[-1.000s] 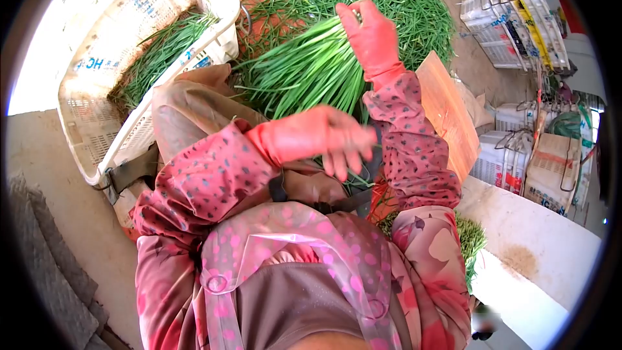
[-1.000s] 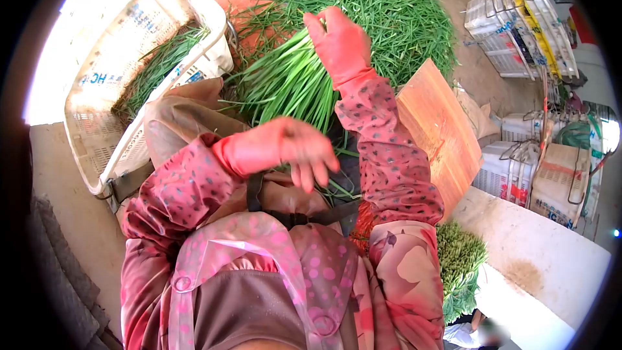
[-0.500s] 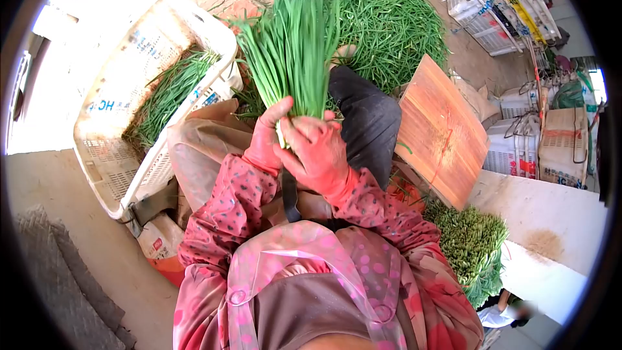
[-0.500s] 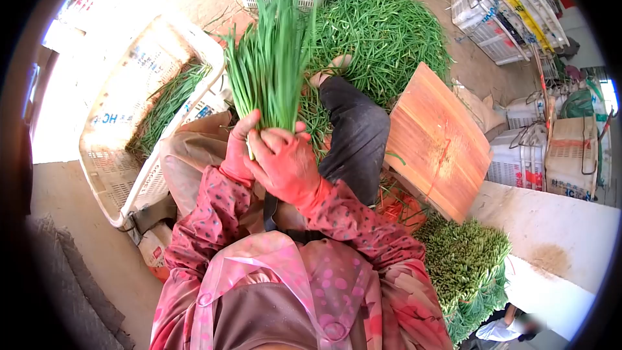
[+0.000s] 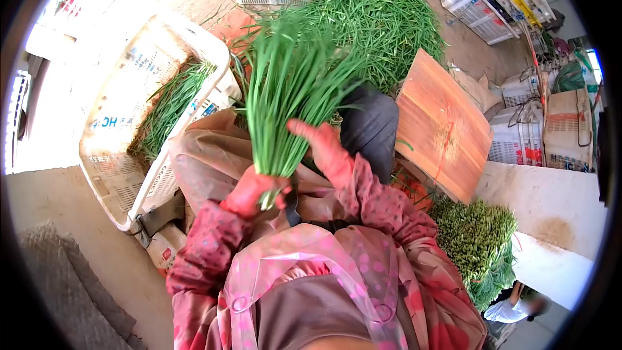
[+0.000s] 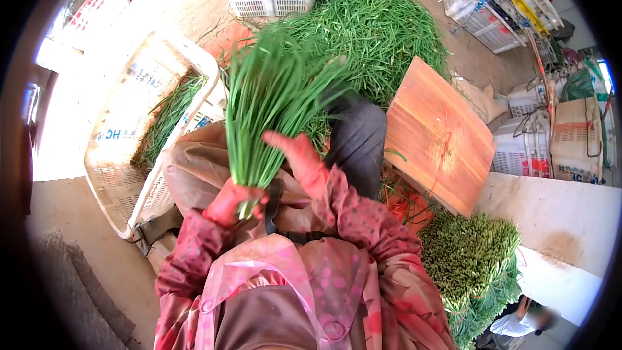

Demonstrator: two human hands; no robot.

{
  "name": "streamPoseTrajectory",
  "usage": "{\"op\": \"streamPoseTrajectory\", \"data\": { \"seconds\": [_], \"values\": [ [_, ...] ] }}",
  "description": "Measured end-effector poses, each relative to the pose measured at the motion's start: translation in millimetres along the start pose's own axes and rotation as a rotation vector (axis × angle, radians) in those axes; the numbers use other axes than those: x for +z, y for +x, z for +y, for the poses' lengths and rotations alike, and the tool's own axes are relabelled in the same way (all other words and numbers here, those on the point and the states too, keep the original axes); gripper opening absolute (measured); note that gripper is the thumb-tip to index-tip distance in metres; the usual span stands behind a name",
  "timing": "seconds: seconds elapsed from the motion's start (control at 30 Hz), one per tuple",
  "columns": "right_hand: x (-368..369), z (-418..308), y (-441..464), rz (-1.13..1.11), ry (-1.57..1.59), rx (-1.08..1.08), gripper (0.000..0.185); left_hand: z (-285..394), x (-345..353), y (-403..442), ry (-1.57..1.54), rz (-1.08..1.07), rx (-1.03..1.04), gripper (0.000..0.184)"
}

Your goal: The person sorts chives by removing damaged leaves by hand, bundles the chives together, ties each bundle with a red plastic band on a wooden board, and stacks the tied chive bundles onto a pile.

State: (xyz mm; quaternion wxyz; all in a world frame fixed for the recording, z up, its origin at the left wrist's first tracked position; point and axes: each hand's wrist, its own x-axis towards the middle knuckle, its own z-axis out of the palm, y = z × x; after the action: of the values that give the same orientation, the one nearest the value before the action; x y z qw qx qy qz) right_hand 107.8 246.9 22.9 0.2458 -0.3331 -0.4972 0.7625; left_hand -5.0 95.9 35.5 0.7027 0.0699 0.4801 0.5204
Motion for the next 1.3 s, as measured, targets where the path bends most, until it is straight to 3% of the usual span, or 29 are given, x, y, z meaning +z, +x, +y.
{"op": "streamPoseTrajectory", "data": {
  "seconds": [0.07, 0.13, 0.2, 0.27, 0.37, 0.43, 0.57, 0.77, 0.87, 0.93, 1.0, 1.07, 1.2, 1.3],
  "values": [
    [-32, 31, 41, 0.053, 0.145, -0.051, 0.037, -9, -23, -41, -0.050, 0.067, -0.088, 0.029],
    [-69, 38, 81, 0.137, 0.249, 0.059, 0.027, -29, -72, -86, -0.014, 0.063, -0.204, 0.030],
    [-102, 8, 97, 0.208, -0.092, 0.046, 0.030, -42, -87, -128, 0.032, 0.150, -0.221, 0.022],
    [-131, 6, 114, 0.363, 0.240, 0.052, 0.029, -66, -101, -168, -0.161, 0.213, -0.239, 0.026],
    [-133, -4, 111, 0.322, 0.172, 0.057, 0.034, -100, -113, -204, -0.302, 0.260, -0.284, 0.027],
    [-112, -19, 97, 0.218, -0.103, -0.008, 0.035, -114, -120, -210, -0.309, 0.251, -0.330, 0.028],
    [-6, -54, 52, -0.049, -0.343, -0.119, 0.032, -122, -128, -207, -0.241, 0.200, -0.403, 0.030],
    [134, -27, -41, -1.184, -0.894, -0.906, 0.069, -102, -141, -189, -0.013, 0.085, -0.491, 0.032],
    [157, 9, -59, -1.212, -0.791, -1.078, 0.084, -80, -152, -176, 0.204, -0.007, -0.546, 0.033],
    [158, 9, -51, -1.282, -1.068, -1.095, 0.087, -57, -142, -170, 0.192, -0.002, -0.522, 0.034],
    [146, 3, -41, -1.287, -1.160, -1.111, 0.085, -24, -102, -171, 0.002, 0.069, -0.439, 0.042],
    [127, 4, -37, -1.281, -1.180, -1.024, 0.084, -2, -70, -165, 0.023, 0.024, -0.419, 0.046],
    [97, 32, -22, -1.283, -1.166, -0.857, 0.083, -18, -76, -168, -0.083, 0.026, -0.453, 0.046],
    [93, 63, -15, -1.116, -1.144, -0.947, 0.070, -18, -77, -170, -0.191, 0.037, -0.459, 0.047]
  ]
}}
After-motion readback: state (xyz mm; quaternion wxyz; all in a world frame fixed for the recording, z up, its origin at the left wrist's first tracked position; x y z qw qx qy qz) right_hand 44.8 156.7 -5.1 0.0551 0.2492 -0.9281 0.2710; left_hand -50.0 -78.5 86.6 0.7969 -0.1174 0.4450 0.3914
